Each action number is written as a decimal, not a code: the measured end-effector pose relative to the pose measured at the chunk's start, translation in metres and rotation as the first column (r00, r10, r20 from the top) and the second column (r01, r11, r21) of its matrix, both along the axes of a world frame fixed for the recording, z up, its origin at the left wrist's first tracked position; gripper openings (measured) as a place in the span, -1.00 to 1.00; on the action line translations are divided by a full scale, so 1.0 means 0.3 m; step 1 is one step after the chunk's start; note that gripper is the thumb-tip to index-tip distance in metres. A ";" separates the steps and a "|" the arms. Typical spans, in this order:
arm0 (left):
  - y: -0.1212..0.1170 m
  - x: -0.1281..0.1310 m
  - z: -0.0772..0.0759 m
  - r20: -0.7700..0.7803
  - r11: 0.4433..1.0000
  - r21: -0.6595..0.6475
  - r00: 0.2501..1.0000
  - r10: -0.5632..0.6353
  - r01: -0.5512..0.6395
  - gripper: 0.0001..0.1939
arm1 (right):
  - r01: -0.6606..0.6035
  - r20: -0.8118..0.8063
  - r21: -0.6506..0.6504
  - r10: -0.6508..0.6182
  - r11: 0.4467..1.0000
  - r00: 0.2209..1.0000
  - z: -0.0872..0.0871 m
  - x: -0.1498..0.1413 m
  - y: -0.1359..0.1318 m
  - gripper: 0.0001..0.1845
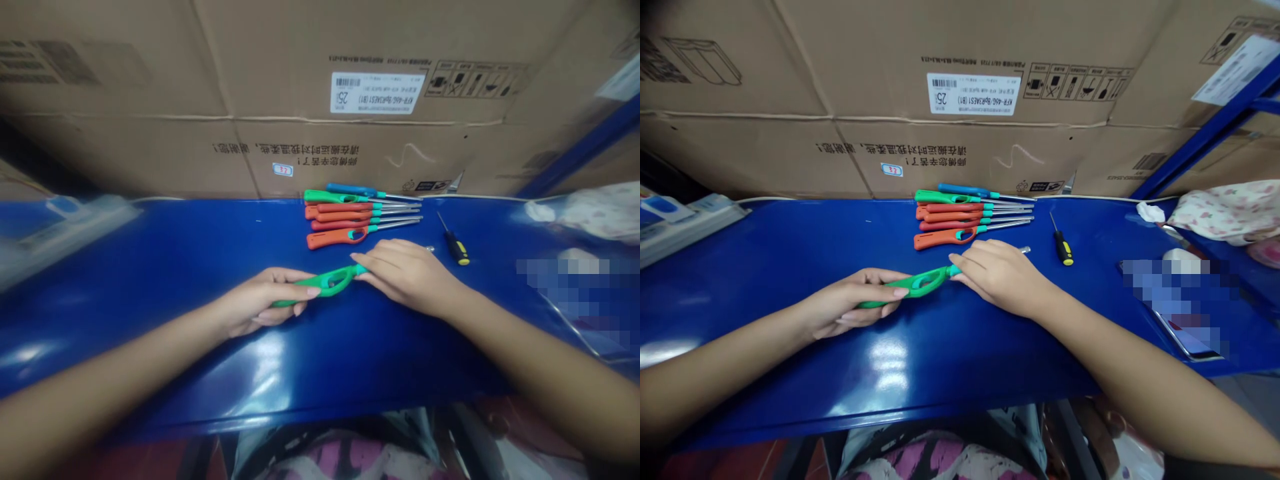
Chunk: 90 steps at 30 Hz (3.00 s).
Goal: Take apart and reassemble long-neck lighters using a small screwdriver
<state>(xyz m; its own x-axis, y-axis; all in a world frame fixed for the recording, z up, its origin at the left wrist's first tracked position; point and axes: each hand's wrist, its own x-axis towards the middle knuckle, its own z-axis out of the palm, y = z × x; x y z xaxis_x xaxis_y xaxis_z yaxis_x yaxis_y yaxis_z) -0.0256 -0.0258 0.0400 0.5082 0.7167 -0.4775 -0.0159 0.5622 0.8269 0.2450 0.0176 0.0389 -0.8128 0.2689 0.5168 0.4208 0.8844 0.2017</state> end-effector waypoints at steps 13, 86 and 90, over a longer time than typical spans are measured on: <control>-0.015 -0.005 0.000 0.293 0.920 -0.373 0.956 -0.003 0.117 -0.85 | -0.109 0.059 0.016 0.108 0.994 0.992 -0.029 -0.024 -0.025 -0.73; 0.058 -0.060 -0.075 -0.557 0.315 0.827 0.757 0.341 0.466 -0.61 | 0.927 0.330 -0.317 -0.893 0.201 0.307 0.067 0.191 0.127 -0.48; 0.064 -0.052 -0.083 -0.536 0.343 0.835 0.778 0.328 0.430 -0.61 | 0.910 0.457 -0.410 -0.851 0.056 0.259 0.048 0.251 0.131 -0.50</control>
<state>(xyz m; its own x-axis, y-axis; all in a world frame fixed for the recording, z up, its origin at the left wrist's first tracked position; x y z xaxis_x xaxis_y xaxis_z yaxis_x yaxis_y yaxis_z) -0.0414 -0.0066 0.0152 0.4852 0.8329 0.2661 0.6081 -0.5401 0.5818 0.3204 0.0570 0.0534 0.2017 0.9767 -0.0737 0.9791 -0.2031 -0.0114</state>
